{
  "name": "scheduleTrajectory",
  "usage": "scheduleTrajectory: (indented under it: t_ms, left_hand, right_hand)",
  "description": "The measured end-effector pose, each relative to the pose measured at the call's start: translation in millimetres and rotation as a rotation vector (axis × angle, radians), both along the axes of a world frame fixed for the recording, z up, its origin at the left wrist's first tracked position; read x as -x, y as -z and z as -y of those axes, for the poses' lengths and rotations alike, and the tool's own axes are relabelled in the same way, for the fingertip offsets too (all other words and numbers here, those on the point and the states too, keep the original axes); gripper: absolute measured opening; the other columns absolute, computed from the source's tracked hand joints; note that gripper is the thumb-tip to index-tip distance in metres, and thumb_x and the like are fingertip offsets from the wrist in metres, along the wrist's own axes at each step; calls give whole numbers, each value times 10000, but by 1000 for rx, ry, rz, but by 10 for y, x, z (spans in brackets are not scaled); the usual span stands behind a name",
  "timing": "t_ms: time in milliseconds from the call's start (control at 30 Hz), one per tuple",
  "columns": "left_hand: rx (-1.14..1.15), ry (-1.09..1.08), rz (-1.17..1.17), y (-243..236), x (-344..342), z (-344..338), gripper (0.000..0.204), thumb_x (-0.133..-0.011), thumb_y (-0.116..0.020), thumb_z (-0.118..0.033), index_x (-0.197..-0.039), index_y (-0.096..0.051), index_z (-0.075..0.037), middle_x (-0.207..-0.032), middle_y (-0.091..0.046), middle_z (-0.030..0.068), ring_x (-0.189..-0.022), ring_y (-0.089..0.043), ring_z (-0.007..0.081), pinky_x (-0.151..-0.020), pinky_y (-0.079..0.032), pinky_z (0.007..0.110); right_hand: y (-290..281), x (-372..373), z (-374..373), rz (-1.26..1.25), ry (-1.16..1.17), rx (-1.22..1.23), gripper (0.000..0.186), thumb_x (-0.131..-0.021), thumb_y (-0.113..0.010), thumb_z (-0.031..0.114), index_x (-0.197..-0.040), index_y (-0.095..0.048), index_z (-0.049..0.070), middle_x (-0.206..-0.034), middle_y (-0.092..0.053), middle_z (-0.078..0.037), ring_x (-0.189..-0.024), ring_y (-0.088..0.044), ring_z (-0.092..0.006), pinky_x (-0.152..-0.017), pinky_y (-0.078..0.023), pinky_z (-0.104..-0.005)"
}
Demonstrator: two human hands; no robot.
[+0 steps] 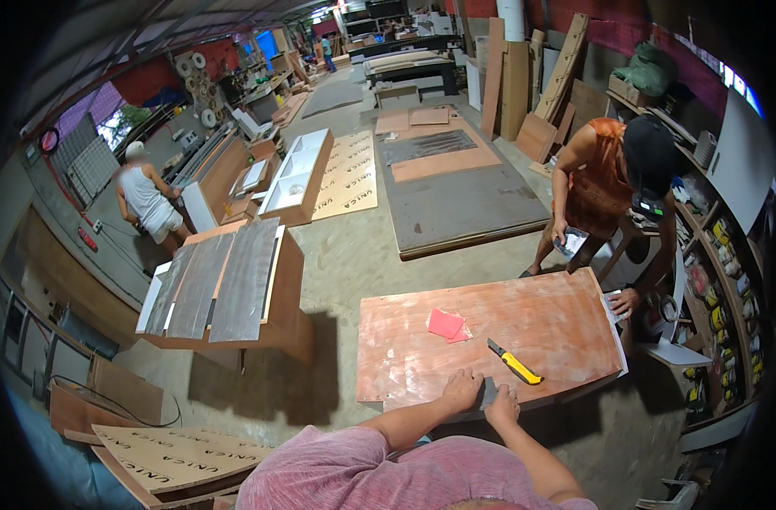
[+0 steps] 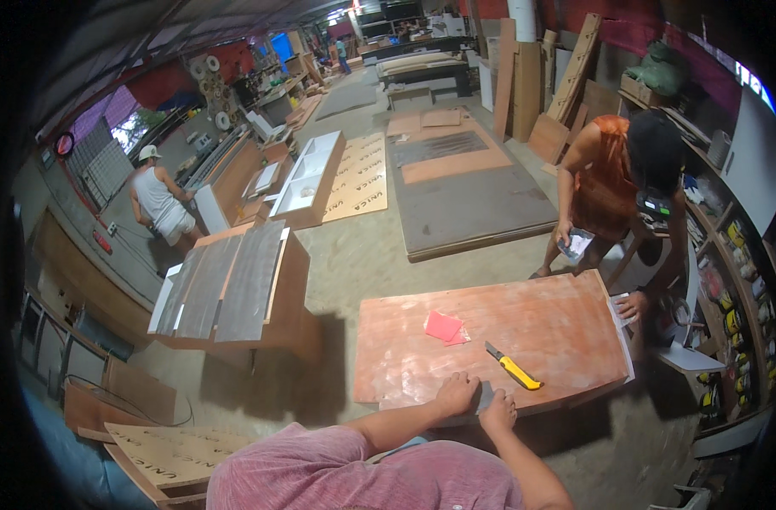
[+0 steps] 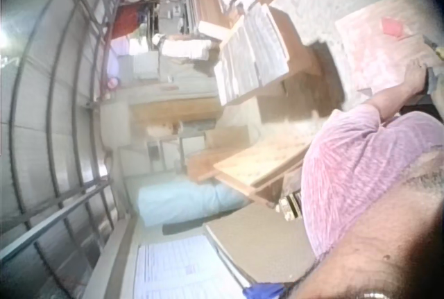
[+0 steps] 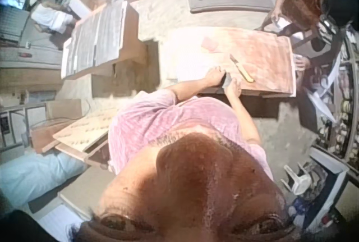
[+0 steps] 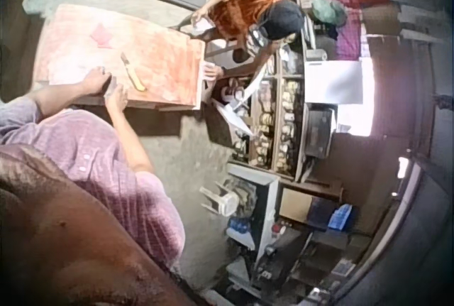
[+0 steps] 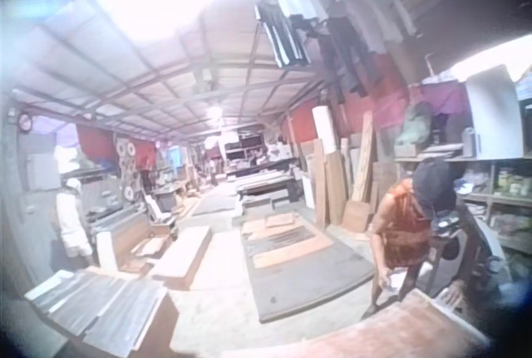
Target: The person opens a can of white paint and stirs the contents with a stick. They then retrieve a putty knife and a utility knife, using the utility knife to scrape the edge of the putty knife blade.
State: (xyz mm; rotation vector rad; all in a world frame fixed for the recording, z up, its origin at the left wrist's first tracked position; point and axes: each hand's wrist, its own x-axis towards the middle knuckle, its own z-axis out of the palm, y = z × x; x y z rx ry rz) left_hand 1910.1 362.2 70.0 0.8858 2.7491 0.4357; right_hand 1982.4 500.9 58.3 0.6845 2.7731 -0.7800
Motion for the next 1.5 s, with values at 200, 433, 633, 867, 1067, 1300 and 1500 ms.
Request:
scheduleTrajectory:
  t_ms: [200, 433, 633, 867, 1067, 1300, 1500]
  left_hand:
    - [-65, 14, -4, 175, -19, -20, 331, -796, -637, -139, -1102, -569, -31, -1088, -570, 240, -1041, -570, 402, -865, -479, 484]
    - [70, 10, 97, 10, 77, -82, 449, -757, -692, -229, -1126, -558, -13, -1089, -607, 262, -1000, -603, 417, -851, -495, 514]
    - [42, -67, -53, 355, 64, -122, 289, -824, -582, -143, -1083, -589, -15, -1042, -614, 282, -897, -628, 437, -757, -513, 528]
    - [172, 103, 28, -243, -109, -82, 971, -592, -869, -480, -1384, -443, -114, -1313, -467, 182, -1190, -481, 365, -929, -423, 497]
    - [278, 166, -117, 212, -152, -30, 962, -681, -831, -384, -1481, -364, -123, -1389, -426, 185, -1222, -465, 349, -970, -397, 496]
    - [-13, 63, 157, -206, 9, 60, 996, -637, -860, -281, -1466, -334, -112, -1289, -481, 163, -1179, -484, 376, -961, -381, 515]
    - [-518, -140, 762, -314, 424, 284, 271, -790, -782, -146, -1008, -695, -11, -827, -718, 121, -781, -697, 252, -679, -538, 351]
  right_hand:
    - [-102, 24, 1, 22, 104, 154, 557, -738, -773, 158, -1212, -493, 70, -1241, -542, -216, -1175, -537, -423, -964, -460, -491]
    - [81, 56, 28, 112, 133, 327, 540, -746, -761, 173, -1202, -509, 28, -1292, -529, -264, -1187, -539, -431, -967, -464, -501]
    - [-233, 23, 7, -32, 57, 50, 348, -846, -585, 154, -1155, -552, -2, -1284, -518, -295, -1178, -524, -471, -983, -438, -533]
    - [-33, 127, -140, 49, 160, 176, 309, -837, -579, 110, -1105, -542, -38, -1161, -600, -308, -1110, -582, -465, -935, -474, -522]
    - [37, 269, -118, 127, 222, 221, 300, -821, -611, 169, -1020, -608, -57, -1052, -644, -300, -1042, -633, -433, -883, -502, -494]
    - [-107, 376, -282, 186, -52, 231, 205, -800, -645, 170, -937, -717, 36, -958, -697, -215, -940, -681, -361, -818, -524, -446]
    - [-528, 431, -378, -89, -139, 490, 217, -818, -713, 177, -964, -714, 17, -806, -694, -160, -778, -676, -268, -715, -514, -382]
